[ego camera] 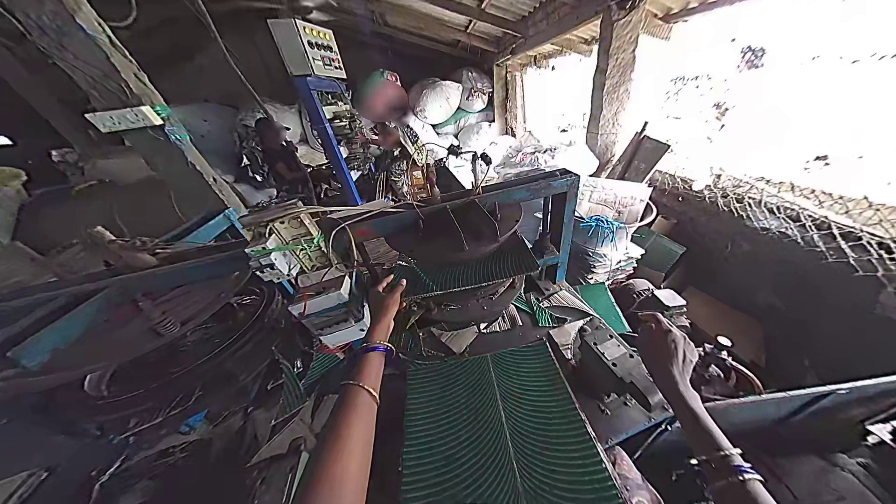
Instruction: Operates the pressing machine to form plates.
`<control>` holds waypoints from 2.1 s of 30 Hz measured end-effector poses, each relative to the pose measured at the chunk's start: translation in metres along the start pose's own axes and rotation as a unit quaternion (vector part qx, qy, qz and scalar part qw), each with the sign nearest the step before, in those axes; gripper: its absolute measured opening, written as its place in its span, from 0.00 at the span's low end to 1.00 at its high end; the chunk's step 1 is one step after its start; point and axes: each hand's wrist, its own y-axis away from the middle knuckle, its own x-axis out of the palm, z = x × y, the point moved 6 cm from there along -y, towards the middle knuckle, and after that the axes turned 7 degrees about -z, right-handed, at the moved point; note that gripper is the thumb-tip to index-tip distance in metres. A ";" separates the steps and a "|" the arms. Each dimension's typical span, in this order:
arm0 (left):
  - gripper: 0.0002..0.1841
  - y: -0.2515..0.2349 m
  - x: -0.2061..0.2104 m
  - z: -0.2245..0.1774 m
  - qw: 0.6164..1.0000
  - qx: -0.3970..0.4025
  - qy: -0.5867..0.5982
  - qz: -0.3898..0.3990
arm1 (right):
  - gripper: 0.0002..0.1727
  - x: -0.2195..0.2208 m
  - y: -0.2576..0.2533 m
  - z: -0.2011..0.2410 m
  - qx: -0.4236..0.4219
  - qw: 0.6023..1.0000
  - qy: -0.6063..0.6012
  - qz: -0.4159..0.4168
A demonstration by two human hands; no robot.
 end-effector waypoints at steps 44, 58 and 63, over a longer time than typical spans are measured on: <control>0.17 0.316 -0.111 0.168 0.981 0.145 -0.115 0.063 | 0.14 -0.009 0.032 -0.045 -0.020 0.978 -0.205 -0.019; 0.34 0.123 -0.028 -0.014 0.997 -0.026 0.063 0.020 | 0.15 -0.019 0.077 -0.085 -0.034 0.966 -0.233 -0.107; 0.38 0.051 0.000 -0.029 0.992 -0.105 0.070 -0.031 | 0.14 -0.024 0.056 -0.059 -0.066 0.987 -0.124 -0.071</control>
